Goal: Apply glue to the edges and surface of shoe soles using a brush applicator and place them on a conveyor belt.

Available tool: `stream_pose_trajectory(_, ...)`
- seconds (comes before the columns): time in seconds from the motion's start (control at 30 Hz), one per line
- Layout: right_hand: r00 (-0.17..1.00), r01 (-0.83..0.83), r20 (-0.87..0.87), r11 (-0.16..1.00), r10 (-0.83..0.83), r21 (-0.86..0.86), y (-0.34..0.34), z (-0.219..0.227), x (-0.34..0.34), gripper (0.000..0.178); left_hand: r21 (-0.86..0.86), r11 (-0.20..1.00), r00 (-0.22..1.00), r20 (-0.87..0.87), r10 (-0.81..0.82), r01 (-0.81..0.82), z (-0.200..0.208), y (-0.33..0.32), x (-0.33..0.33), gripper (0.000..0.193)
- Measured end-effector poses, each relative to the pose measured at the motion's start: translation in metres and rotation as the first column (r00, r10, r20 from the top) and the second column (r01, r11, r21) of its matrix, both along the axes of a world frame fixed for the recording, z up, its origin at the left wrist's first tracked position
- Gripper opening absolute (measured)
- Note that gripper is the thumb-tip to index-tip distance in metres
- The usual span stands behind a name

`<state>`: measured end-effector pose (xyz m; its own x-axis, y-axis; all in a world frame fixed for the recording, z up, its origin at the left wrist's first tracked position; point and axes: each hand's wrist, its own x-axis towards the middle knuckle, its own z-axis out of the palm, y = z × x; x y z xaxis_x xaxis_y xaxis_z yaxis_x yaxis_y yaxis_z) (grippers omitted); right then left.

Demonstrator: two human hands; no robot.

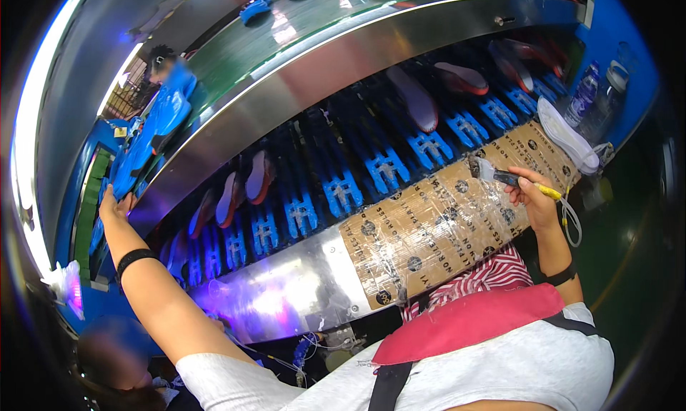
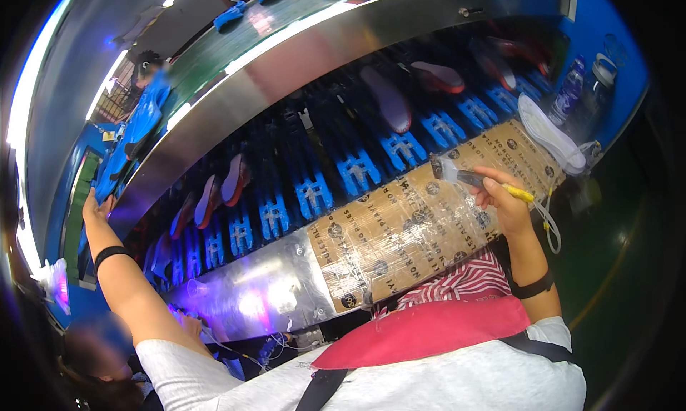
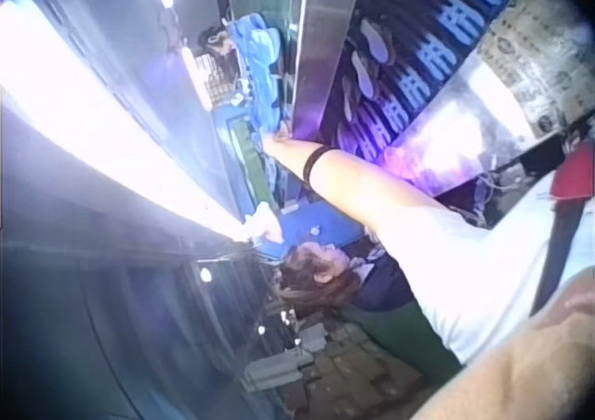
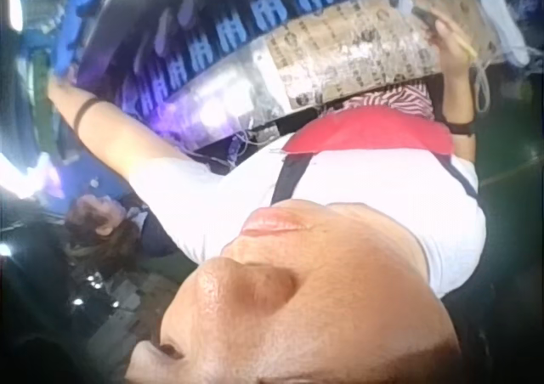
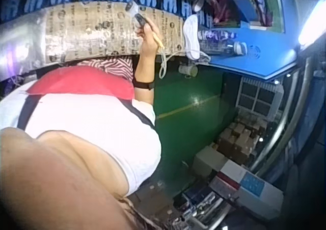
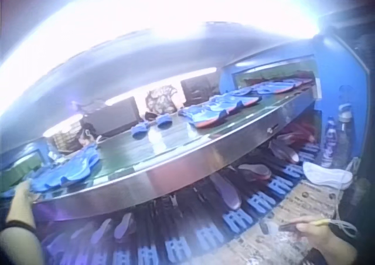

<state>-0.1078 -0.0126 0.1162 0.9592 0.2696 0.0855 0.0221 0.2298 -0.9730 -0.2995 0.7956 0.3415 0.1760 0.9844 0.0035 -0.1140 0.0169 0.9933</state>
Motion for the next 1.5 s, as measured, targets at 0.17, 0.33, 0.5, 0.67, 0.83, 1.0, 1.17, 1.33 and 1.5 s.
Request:
stream_pose_trajectory(0.17, 0.999, -0.049, -0.001, 0.997, 0.049, -0.053, -0.001, -0.018, 0.002, 0.037, -0.027, 0.993, 0.986, -0.128, 0.110, -0.114, 0.001, 0.039, -0.022, 0.028)
stream_pose_trajectory(0.33, 1.000, 0.009, -0.030, 1.000, -0.009, 0.011, -0.001, -0.017, 0.004, 0.039, -0.060, 0.988, 0.988, 0.048, 0.147, -0.144, -0.007, -0.028, 0.002, 0.027)
stream_pose_trajectory(0.5, 1.000, -0.025, -0.004, 0.997, 0.025, 0.068, 0.001, -0.020, 0.017, 0.040, 0.094, 0.992, 0.912, 0.409, 0.034, -0.079, -0.025, -0.106, -0.036, 0.028)
stream_pose_trajectory(0.67, 0.993, -0.104, -0.049, 0.987, 0.111, 0.118, 0.002, -0.026, 0.028, 0.037, 0.271, 0.962, 0.893, 0.421, -0.160, 0.045, -0.077, -0.265, -0.046, 0.025)
stream_pose_trajectory(0.83, 0.960, -0.248, -0.098, 0.960, 0.261, 0.132, 0.003, -0.032, 0.038, 0.031, 0.197, 0.955, 0.918, 0.287, -0.272, 0.222, -0.169, -0.415, -0.056, 0.039)
stream_pose_trajectory(1.0, 0.902, -0.348, -0.125, 0.868, 0.413, 0.355, 0.005, -0.046, 0.048, 0.026, -0.245, 0.922, 0.938, 0.254, -0.238, 0.300, -0.256, -0.572, -0.038, 0.050)
stream_pose_trajectory(1.17, 0.847, -0.447, -0.149, 0.835, 0.510, 0.320, 0.002, -0.040, 0.029, 0.030, -0.557, 0.690, 0.861, 0.092, -0.501, 0.461, -0.318, -0.625, -0.056, 0.045)
stream_pose_trajectory(1.33, 0.829, -0.475, -0.178, 0.835, 0.531, 0.277, -0.008, -0.052, 0.013, 0.031, -0.723, 0.537, 0.901, 0.335, -0.277, 0.434, -0.297, -0.629, -0.031, 0.056)
stream_pose_trajectory(1.5, 0.849, -0.382, -0.243, 0.862, 0.470, 0.334, -0.013, -0.053, 0.001, 0.029, -0.601, 0.337, 0.675, 0.718, -0.171, 0.725, -0.321, -0.625, -0.013, 0.067)
